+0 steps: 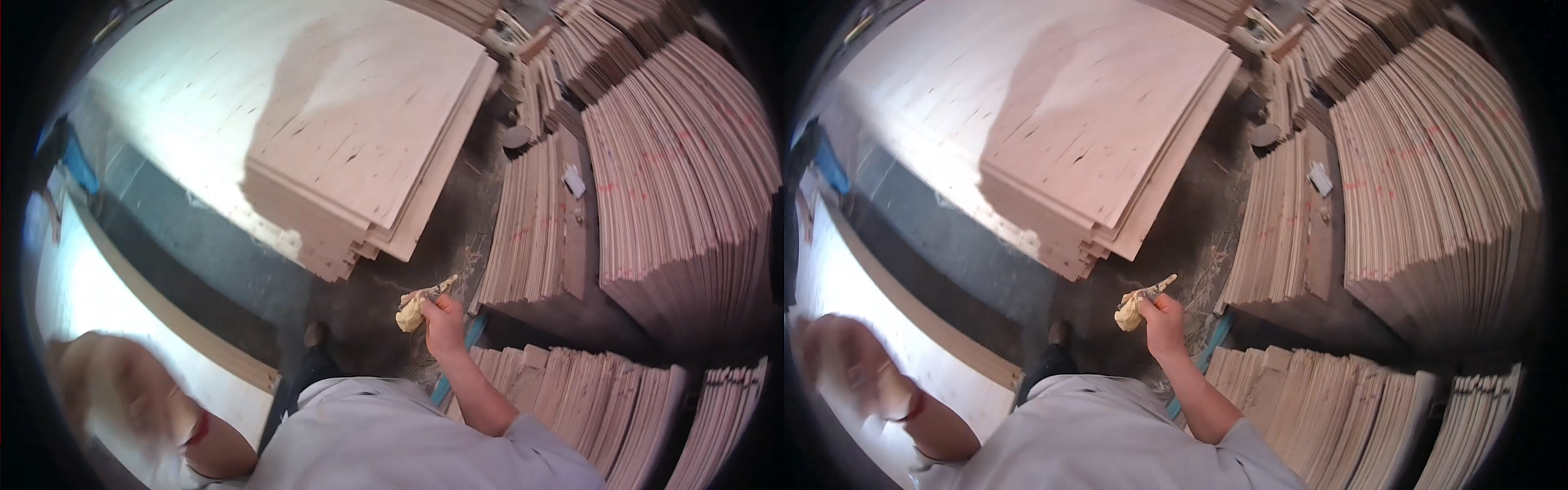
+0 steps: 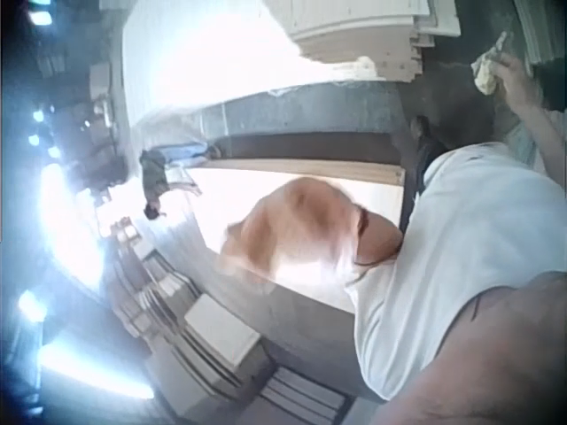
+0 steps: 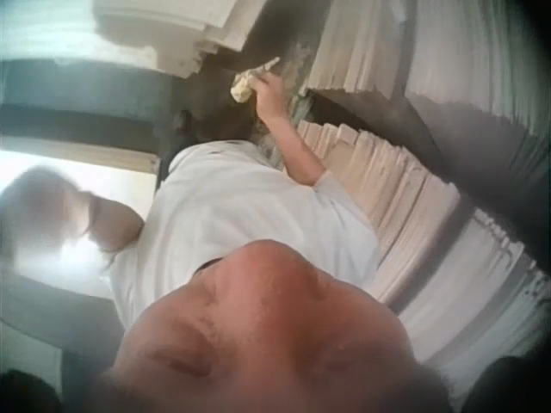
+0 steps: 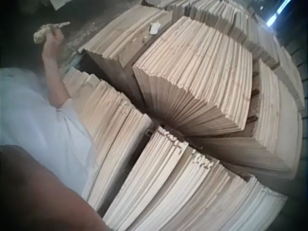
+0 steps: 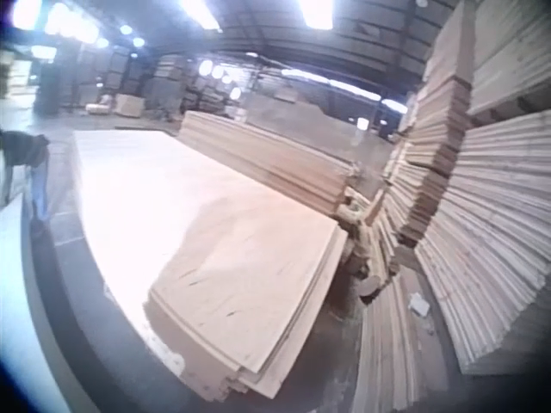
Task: Repairing defects in a plywood sheet by applying wood filler and smoothing it with a putty knife.
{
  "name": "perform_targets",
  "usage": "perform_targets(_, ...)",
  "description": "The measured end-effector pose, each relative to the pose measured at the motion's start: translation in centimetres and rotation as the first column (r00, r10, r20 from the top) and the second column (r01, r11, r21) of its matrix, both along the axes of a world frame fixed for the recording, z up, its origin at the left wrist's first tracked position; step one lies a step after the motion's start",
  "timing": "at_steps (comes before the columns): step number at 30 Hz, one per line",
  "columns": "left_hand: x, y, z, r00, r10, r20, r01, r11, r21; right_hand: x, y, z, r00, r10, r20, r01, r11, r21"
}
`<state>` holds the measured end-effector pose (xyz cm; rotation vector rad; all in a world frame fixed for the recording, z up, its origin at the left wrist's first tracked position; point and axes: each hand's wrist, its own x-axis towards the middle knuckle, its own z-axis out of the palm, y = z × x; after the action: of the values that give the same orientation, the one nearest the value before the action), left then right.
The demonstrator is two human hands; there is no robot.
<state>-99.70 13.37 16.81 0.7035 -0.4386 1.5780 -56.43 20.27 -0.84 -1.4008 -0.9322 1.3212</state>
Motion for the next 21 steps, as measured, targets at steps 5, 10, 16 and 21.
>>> perform_targets(5, 9.9, 10.4, -12.2, 0.824, -0.116, -0.554, -0.352, 0.663, -0.661, 2.1, 2.5, -0.5, 0.992, -0.117, 0.036, 0.116, 0.993, 0.023)
perform_targets(10, 12.6, 13.9, -17.9, 0.696, -0.598, -0.398, -0.186, 0.385, -0.904, 1.3, 5.2, 2.8, 0.984, -0.174, 0.041, 0.174, 0.985, 0.016)
perform_targets(16, 17.1, 19.4, -16.4, 0.462, -0.665, -0.587, -0.244, 0.541, -0.805, 1.8, 7.9, 1.9, 0.960, -0.244, -0.135, 0.240, 0.970, -0.040)
perform_targets(21, 19.7, 23.2, -14.3, 0.318, -0.638, -0.701, -0.381, 0.591, -0.711, 3.2, 12.8, 3.0, 0.990, -0.115, -0.079, 0.119, 0.992, 0.046)
